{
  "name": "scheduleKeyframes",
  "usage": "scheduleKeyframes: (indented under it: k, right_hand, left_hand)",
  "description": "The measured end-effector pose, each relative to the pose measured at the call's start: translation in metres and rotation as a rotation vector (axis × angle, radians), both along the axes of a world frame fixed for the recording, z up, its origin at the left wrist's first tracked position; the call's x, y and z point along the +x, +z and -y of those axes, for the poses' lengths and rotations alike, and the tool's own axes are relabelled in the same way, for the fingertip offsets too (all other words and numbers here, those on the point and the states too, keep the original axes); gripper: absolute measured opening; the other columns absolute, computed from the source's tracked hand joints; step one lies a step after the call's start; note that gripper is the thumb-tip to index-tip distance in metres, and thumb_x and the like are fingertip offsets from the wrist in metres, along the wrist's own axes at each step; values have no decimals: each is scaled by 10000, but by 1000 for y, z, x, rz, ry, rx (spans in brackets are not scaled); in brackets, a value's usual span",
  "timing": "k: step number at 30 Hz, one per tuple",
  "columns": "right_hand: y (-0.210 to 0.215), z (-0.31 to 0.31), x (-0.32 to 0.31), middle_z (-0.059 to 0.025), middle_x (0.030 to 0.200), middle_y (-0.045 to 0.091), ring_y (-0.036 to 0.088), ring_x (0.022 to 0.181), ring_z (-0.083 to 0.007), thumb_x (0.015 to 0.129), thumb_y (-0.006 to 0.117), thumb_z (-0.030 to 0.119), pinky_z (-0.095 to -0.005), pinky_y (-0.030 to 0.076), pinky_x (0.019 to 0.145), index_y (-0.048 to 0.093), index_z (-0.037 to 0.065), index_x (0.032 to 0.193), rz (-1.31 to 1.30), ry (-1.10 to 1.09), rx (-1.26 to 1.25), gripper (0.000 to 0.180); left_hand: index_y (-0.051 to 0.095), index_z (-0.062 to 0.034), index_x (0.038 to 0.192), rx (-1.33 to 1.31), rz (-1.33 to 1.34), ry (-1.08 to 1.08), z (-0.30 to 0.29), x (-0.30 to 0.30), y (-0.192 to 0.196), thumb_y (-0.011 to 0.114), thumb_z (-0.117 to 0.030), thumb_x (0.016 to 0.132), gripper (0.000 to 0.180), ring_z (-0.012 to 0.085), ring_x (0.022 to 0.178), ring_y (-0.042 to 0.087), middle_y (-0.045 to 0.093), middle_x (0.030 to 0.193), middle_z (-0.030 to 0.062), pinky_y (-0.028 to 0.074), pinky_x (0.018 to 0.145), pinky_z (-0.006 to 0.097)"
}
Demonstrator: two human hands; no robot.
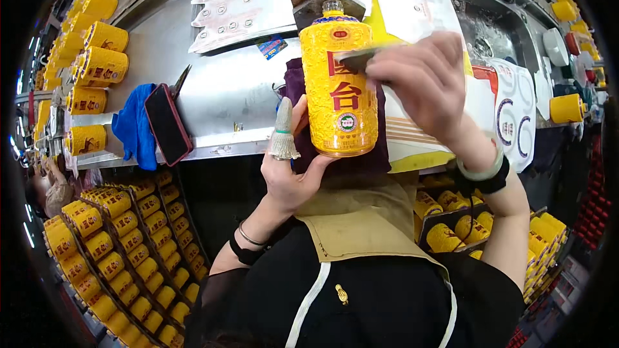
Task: Applying decorative labels and a horse graphic to yellow textured liquor bottles on a production line.
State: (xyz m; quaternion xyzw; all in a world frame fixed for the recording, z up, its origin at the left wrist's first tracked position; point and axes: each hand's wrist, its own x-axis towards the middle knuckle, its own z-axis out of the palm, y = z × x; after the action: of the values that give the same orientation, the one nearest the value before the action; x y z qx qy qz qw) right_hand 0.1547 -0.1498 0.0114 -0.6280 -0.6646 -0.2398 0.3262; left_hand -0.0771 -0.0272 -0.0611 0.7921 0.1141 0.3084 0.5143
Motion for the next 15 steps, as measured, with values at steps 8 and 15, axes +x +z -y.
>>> scheduleKeyframes:
  k: [8, 15]
  right_hand:
    - [-12, 20, -46, -111, 957, 692, 640, 814, -290, 841, 810, 104, -389, 530, 755, 688, 41, 1106, -643, -145, -97, 298]
    - [-29, 29, -44, -112, 986, 664, 622, 873, -227, 857, 812, 51, -305, 510, 743, 663, 9, 1059, -595, -336, 135, 254]
  left_hand:
    - [558, 13, 1438, 208, 104, 75, 4, 2, -5, 887, -118, 772, 755, 384, 1315, 558, 515, 1484, 256, 471, 1096, 442]
    - [671, -47, 1356, 363, -24, 90, -16, 4, 8, 564, -717, 927, 803, 461, 1386, 413, 345, 1569, 329, 339, 1146, 523]
